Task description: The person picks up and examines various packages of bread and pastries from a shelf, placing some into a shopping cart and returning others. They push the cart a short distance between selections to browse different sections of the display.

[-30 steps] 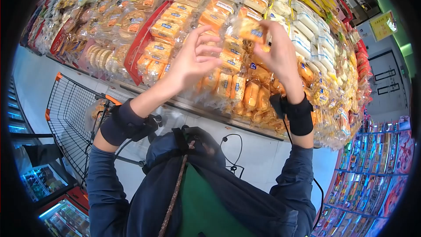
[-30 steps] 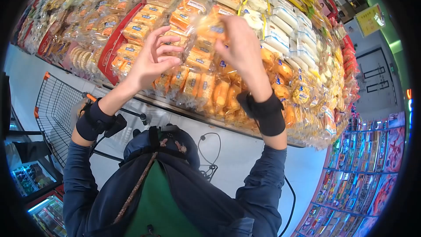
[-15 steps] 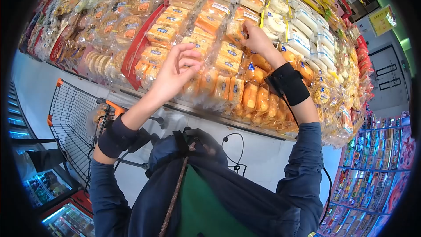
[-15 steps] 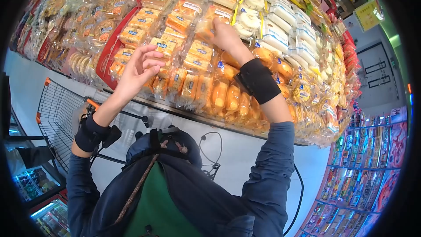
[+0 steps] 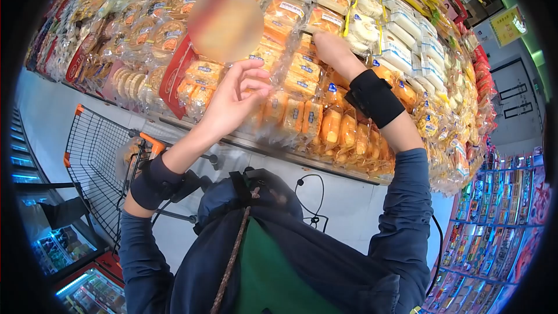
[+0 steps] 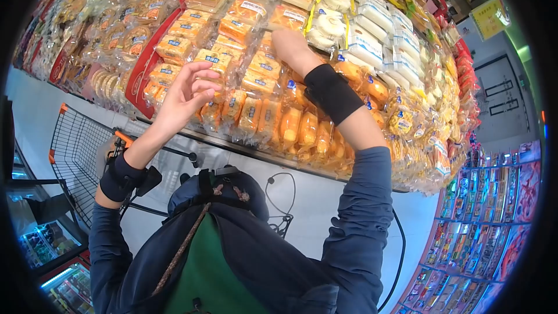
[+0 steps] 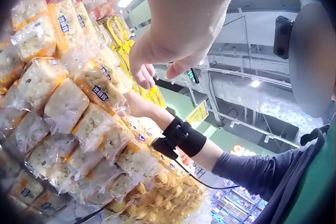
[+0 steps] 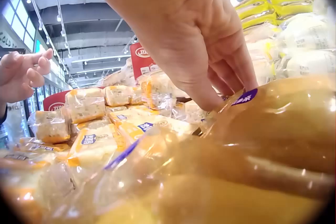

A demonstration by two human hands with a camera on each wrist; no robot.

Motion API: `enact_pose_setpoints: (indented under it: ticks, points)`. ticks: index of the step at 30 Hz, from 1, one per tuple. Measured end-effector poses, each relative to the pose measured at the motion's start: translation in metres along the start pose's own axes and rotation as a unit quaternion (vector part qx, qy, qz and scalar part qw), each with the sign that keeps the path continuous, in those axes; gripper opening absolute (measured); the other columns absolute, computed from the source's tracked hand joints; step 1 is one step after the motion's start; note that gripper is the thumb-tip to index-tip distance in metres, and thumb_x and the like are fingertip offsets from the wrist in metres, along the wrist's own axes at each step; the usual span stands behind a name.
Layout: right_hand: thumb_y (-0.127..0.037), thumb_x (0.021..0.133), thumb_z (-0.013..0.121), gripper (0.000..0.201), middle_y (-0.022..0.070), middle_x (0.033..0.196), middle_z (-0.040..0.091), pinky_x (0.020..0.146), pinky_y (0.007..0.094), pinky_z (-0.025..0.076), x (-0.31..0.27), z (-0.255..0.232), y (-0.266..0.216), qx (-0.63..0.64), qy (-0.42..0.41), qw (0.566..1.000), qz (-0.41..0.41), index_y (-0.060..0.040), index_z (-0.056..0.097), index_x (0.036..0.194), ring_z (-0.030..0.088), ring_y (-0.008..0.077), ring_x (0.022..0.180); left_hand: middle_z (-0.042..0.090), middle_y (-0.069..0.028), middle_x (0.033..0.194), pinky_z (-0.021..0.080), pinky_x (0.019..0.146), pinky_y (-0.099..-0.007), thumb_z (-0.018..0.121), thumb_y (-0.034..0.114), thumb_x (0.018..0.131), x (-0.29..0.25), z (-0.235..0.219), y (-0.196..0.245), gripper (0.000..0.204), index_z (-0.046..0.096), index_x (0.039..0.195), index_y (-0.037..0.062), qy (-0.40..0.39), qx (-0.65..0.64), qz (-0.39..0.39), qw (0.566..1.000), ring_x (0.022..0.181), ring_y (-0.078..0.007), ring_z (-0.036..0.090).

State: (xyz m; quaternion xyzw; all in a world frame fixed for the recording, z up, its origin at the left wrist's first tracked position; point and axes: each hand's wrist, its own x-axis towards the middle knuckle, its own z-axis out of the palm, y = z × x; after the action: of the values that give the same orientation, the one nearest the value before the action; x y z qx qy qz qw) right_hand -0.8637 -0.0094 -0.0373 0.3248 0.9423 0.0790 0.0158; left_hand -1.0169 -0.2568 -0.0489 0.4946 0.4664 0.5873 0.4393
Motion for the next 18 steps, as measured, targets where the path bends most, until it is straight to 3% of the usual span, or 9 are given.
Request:
enact_pose_setpoints:
  ticks: [7,10,13,18]
  points:
    - [-0.008,0.078,0.056,0.013,0.0139,0.086,0.068,0.065,0.0391,0.054,0.003,0.002,-0.008,-0.075,0.039,0.996,-0.023,-0.0048,0.068,0.082,0.068,0.0284,0.082,0.051,-0.0103,0.113,0.046,0.085,-0.0245,0.055,-0.003,0.087,-0.003,-0.001,-0.012,0.044,0.037,0.127,0.0019,0.013,-0.012,0.012,1.0,0.096,-0.0124,0.058]
    - [-0.009,0.078,0.056,0.013,0.0128,0.084,0.069,0.062,0.0387,0.054,0.009,0.014,-0.012,-0.076,0.124,0.989,-0.02,-0.0061,0.068,0.082,0.068,0.027,0.08,0.051,-0.0103,0.114,0.046,0.085,-0.0244,0.055,-0.003,0.087,-0.004,0.001,-0.011,0.043,0.037,0.126,0.0015,0.014,-0.01,0.008,1.0,0.096,-0.0121,0.057]
    - [-0.01,0.078,0.056,0.014,0.0124,0.082,0.069,0.06,0.0387,0.054,0.016,0.014,-0.011,-0.099,0.091,0.991,-0.016,-0.0068,0.069,0.082,0.069,0.0266,0.077,0.05,-0.0101,0.117,0.045,0.088,-0.0274,0.056,-0.002,0.087,-0.005,-0.001,-0.013,0.046,0.037,0.128,0.0038,0.004,-0.001,0.001,1.0,0.102,-0.0149,0.056]
    - [-0.011,0.077,0.057,0.014,0.0153,0.081,0.068,0.063,0.0385,0.054,0.016,0.002,-0.016,-0.097,0.048,0.994,-0.014,-0.0049,0.069,0.082,0.068,0.0293,0.075,0.052,-0.0102,0.114,0.046,0.084,-0.0244,0.056,-0.002,0.087,-0.008,-0.004,-0.013,0.043,0.038,0.125,0.0018,0.033,-0.03,0.009,0.999,0.098,-0.0126,0.057]
